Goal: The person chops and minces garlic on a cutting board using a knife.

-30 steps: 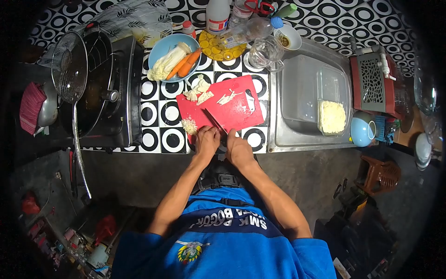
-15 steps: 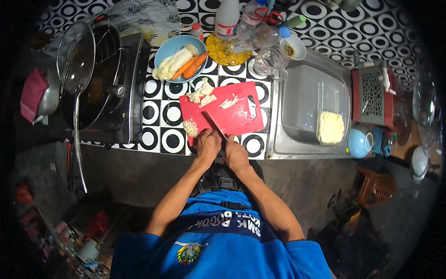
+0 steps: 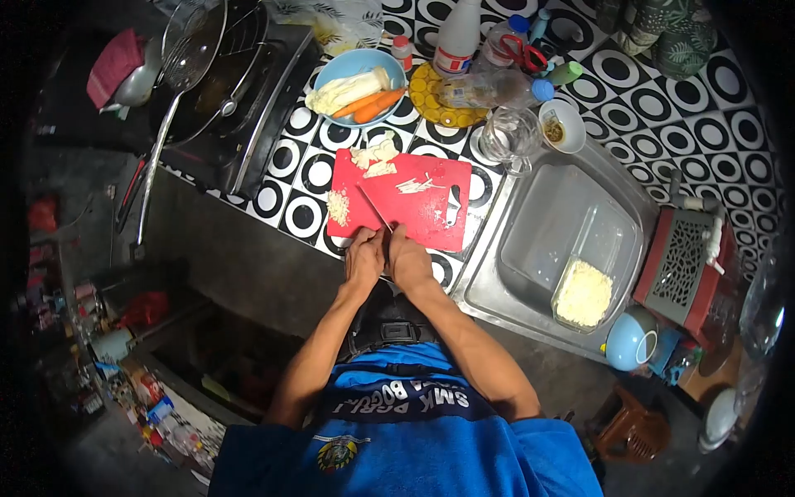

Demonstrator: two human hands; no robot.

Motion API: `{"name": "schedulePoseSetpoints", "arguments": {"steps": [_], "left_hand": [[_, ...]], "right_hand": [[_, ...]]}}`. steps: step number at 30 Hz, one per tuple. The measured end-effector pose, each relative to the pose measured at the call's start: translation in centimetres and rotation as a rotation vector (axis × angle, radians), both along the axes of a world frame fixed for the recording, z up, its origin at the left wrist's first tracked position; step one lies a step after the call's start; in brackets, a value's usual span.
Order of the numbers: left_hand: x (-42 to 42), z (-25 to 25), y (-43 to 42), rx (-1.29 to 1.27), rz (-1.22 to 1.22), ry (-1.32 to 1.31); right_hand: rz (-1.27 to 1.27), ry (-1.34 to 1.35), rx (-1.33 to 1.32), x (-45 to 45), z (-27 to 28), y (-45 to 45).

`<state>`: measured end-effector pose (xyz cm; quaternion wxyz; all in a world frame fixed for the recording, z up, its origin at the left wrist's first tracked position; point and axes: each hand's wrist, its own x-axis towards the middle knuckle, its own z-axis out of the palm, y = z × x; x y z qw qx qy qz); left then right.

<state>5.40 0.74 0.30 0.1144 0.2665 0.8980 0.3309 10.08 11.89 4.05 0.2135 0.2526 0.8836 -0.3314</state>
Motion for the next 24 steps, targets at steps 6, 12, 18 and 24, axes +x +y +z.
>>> {"name": "schedulePoseSetpoints", "arguments": {"steps": [6,12,18,24], "left_hand": [[1.5,0.5,-0.1,-0.135,0.018,-0.056],[0.7,0.9,-0.4,-0.158,-0.027,-0.067],[-0.1,0.5,-0.7,-0.073,-0.044,-0.147],[-1.3,0.6,-1.3,-0.019,-0.106,-0.195]], "right_hand": [[0.008,-0.029,-0.058,0.3,1.2,1.0],[-0.042,-0.017,-0.08,-0.1,1.4,0.7],[-0.093,-0.02,-0.065,0.3,0.9,-0.5],[0.011,-0.109,0.022,-0.3,1.6,-0.1]]}}
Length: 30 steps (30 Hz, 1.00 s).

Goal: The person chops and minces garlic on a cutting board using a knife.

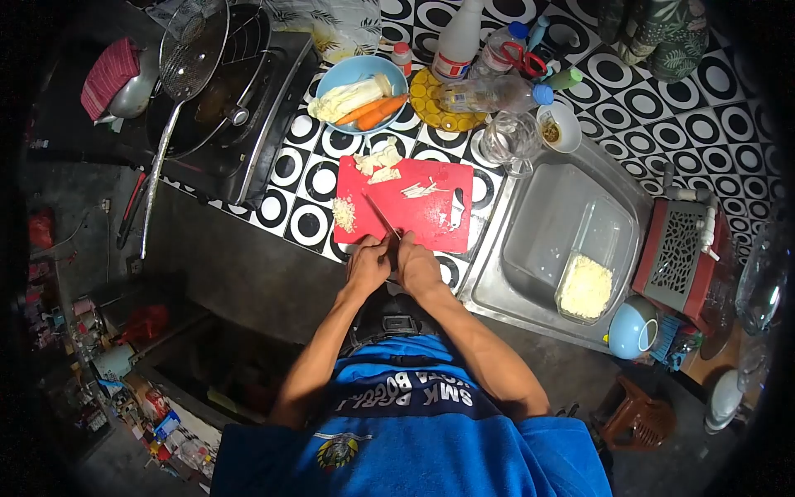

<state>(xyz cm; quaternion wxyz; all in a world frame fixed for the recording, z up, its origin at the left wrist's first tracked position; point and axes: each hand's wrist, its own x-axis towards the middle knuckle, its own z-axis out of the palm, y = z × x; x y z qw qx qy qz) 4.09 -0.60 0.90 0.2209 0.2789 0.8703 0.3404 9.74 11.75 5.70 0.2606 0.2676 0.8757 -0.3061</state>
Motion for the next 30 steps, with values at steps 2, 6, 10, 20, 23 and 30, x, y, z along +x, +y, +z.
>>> {"name": "schedulePoseSetpoints", "arguments": {"steps": [2,6,10,20,23,30], "left_hand": [[-0.1,0.0,-0.4,0.038,0.023,-0.026],[-0.9,-0.5,-0.7,0.127,0.077,-0.034],[-1.2,-1.1,-0.5,0.151,0.082,0.021],[-2.4,-1.1,1.3,0.126,0.066,0.107],[-2.4,-1.2,1.4,0.107,0.064,0.098],[-2.0,-0.2,1.2,-0.017,0.06,0.151]], "right_hand": [[0.008,-0.03,0.01,0.0,0.2,-0.1],[0.006,-0.012,0.004,0.0,-0.1,-0.2],[-0.023,0.007,0.017,-0.5,0.6,-0.1],[-0.032,-0.063,0.01,-0.6,0.0,-0.4],[-0.07,-0.063,0.006,-0.6,0.1,-0.8],[-0.079,0.011,-0.005,-0.5,-0.2,-0.8]]}}
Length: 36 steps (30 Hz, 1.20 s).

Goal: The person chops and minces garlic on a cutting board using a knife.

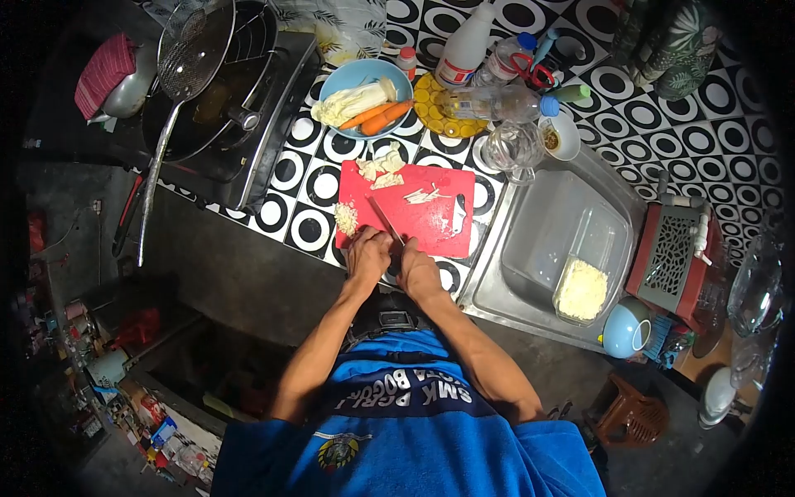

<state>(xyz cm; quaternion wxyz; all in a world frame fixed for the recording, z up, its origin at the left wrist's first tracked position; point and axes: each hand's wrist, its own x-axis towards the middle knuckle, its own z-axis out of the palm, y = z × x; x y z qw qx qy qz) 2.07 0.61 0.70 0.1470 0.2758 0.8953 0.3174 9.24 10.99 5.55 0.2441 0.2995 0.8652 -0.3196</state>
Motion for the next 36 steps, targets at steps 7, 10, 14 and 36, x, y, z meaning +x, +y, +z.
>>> {"name": "schedulePoseSetpoints", "arguments": {"steps": [7,10,14,36], "left_hand": [[0.7,-0.5,0.3,-0.058,0.02,0.071],[0.8,-0.8,0.1,0.021,0.034,0.094],[0.9,-0.8,-0.5,0.082,0.042,0.057],[1.4,2.0,-6.3,-0.303,-0.245,0.228]], "right_hand": [[-0.014,0.039,-0.017,0.0,-0.7,-0.6],[0.021,0.082,-0.03,-0.3,-0.9,0.1],[0.061,0.17,-0.043,0.4,0.2,2.1],[-0.105,0.231,-0.254,-4.0,-2.5,-2.2]]}}
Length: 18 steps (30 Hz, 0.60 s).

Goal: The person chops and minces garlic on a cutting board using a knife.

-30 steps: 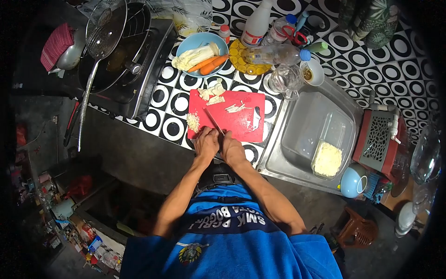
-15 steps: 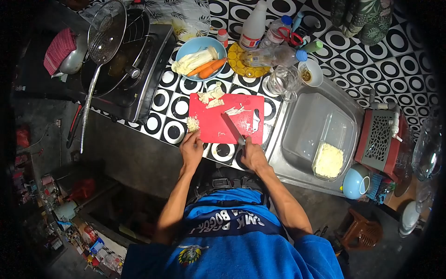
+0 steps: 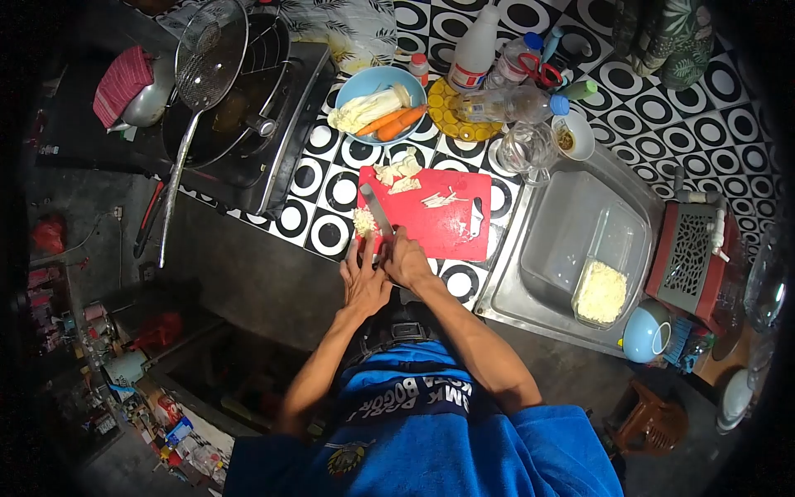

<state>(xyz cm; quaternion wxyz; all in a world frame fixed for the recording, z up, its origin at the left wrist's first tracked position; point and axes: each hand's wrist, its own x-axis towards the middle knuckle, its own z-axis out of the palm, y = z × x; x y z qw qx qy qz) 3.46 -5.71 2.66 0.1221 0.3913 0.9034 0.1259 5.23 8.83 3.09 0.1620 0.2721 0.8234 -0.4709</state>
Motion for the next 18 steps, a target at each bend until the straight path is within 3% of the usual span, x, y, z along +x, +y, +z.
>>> {"name": "schedulePoseSetpoints", "arguments": {"steps": [1,18], "left_hand": [[-0.2,-0.9,-0.1,-0.092,-0.009,-0.086],[-3.0,0.2,2.5,-0.18,0.086,-0.029]], "right_hand": [[-0.017,0.021,-0.019,-0.1,0.5,0.0],[0.119,0.035,-0.06,2.5,2.8,3.1]]}}
